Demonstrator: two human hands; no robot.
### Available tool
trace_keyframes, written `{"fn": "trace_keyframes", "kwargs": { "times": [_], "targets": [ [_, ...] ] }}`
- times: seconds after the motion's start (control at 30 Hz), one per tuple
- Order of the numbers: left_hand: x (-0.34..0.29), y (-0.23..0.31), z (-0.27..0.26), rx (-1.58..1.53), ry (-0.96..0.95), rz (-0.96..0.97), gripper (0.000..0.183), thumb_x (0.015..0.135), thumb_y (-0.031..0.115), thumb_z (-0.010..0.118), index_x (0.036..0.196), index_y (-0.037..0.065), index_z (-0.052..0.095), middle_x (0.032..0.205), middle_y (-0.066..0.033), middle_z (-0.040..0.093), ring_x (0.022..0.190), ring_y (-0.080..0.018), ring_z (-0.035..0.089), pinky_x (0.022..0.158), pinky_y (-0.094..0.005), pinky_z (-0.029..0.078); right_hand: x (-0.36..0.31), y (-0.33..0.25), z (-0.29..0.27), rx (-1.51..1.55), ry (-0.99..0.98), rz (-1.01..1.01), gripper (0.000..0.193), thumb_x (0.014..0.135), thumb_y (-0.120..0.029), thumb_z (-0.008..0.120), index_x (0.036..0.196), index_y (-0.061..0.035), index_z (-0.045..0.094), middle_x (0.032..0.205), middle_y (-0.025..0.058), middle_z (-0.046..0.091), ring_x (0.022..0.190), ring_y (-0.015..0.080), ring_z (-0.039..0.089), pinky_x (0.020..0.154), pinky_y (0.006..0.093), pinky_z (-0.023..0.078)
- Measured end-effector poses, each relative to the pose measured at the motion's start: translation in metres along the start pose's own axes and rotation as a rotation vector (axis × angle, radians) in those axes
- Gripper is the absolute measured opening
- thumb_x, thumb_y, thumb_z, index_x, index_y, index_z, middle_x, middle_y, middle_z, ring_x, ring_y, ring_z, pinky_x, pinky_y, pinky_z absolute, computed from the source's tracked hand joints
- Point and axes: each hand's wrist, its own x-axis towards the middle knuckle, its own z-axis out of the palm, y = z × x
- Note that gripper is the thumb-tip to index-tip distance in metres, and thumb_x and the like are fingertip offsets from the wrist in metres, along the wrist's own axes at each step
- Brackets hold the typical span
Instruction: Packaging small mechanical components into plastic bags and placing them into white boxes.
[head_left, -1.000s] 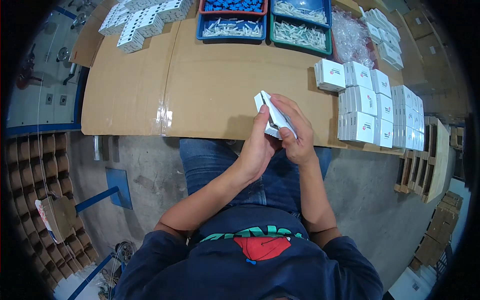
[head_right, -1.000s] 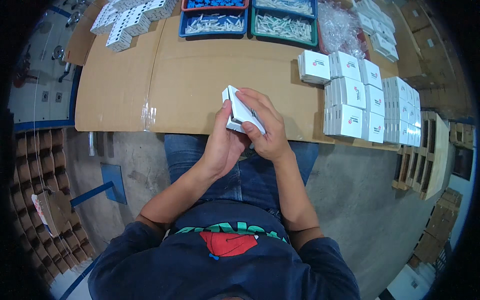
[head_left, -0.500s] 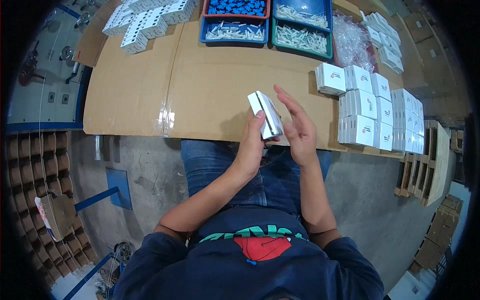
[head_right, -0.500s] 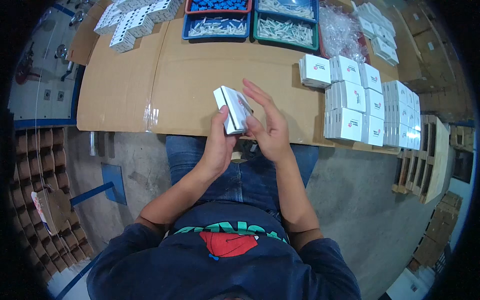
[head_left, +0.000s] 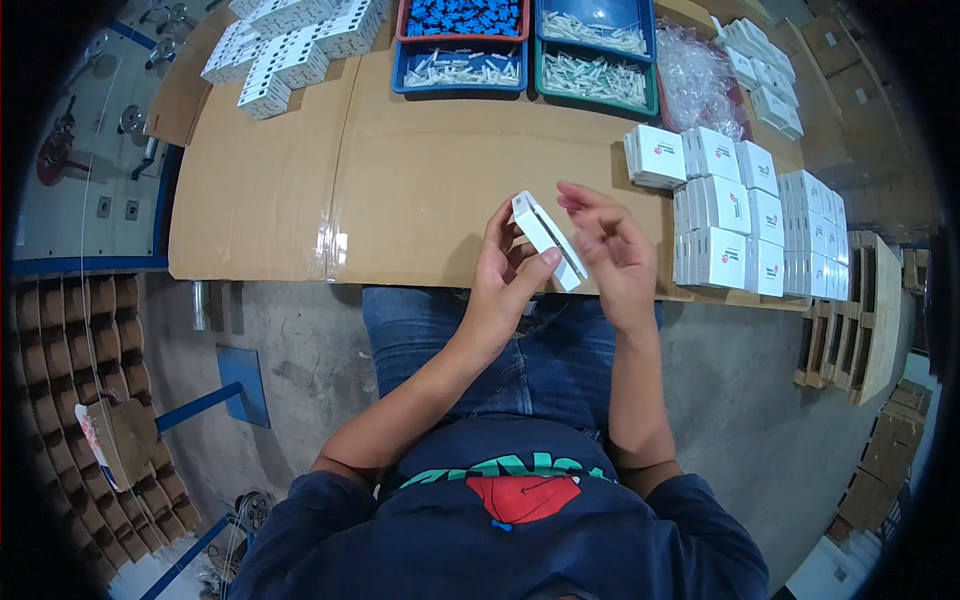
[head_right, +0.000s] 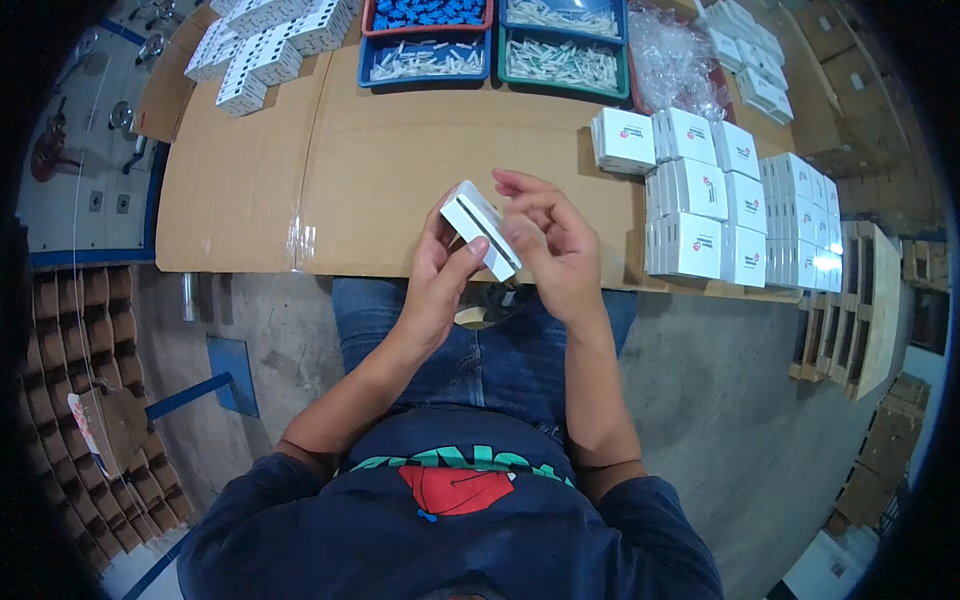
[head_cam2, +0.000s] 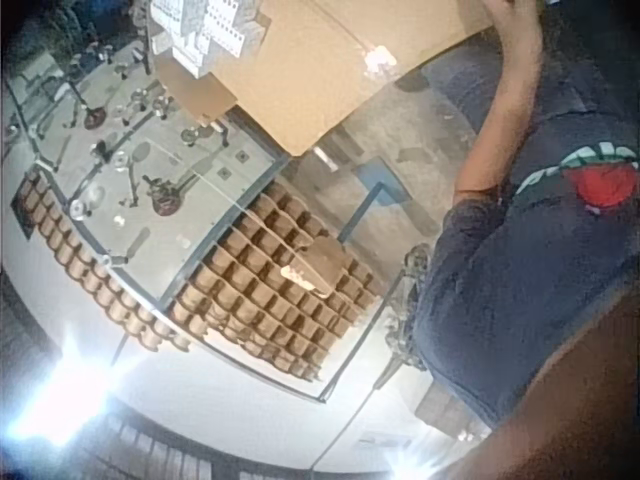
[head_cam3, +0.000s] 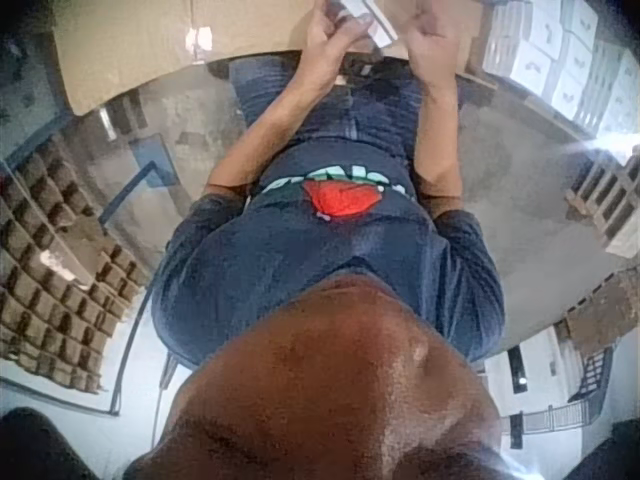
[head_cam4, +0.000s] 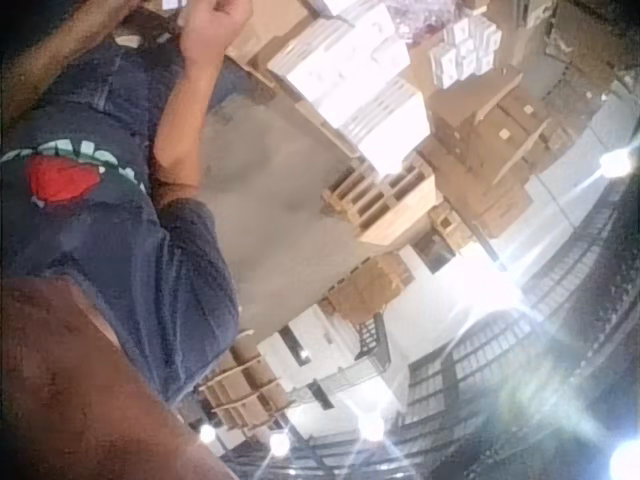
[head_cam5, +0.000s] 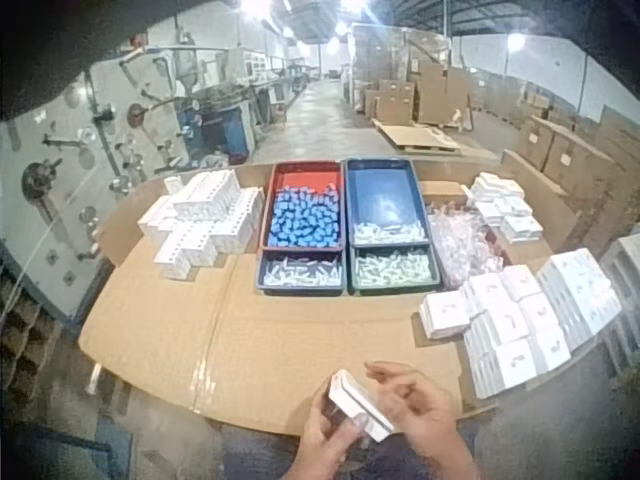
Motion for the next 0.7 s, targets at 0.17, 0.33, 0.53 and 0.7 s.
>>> {"fn": "trace_keyframes", "kwargs": {
  "times": [0.17,0.33,0.53,0.7],
  "targets": [
    [0.001,0.000,-0.001,-0.045,-0.035,0.022,0.082,0.095,0.013,0.067,0.160,0.005,0.019,0.146,-0.0131,0.043,0.131,-0.0208,0.048,0.110,-0.0379,0.042,-0.002,-0.009,-0.006,-0.079,-0.214,0.169,0.064,0.091,-0.021,0.077,0.146,-0.0026,0.050,0.150,0.0141,0.051,0.139,0.0246,0.048,0.117,0.0420,0.036],
    [-0.002,0.003,0.001,-0.231,-0.069,-0.060,0.066,0.106,0.037,0.048,0.160,0.009,0.024,0.153,-0.0127,0.041,0.139,-0.0242,0.045,0.111,-0.0394,0.042,-0.003,-0.007,-0.004,-0.074,-0.240,0.229,0.077,0.084,-0.022,0.084,0.149,-0.0033,0.048,0.149,0.0131,0.051,0.139,0.0247,0.048,0.117,0.0409,0.036],
    [0.004,0.027,-0.007,-0.233,-0.179,-0.366,0.069,0.106,0.061,0.036,0.151,0.009,0.037,0.133,-0.0096,0.059,0.122,-0.0227,0.060,0.104,-0.0399,0.048,-0.001,-0.017,-0.002,-0.320,-0.311,0.048,0.077,0.079,-0.014,0.083,0.148,-0.0054,0.051,0.145,0.0134,0.050,0.137,0.0255,0.047,0.115,0.0384,0.036],
    [0.000,0.031,0.008,-0.188,-0.138,-0.455,0.062,0.106,0.060,0.038,0.145,0.013,0.043,0.127,-0.0062,0.059,0.116,-0.0179,0.061,0.098,-0.0368,0.050,-0.001,-0.024,0.008,-0.278,-0.324,0.075,0.072,0.079,-0.009,0.076,0.147,-0.0055,0.052,0.145,0.0141,0.046,0.137,0.0274,0.045,0.113,0.0379,0.038]
  ]
}}
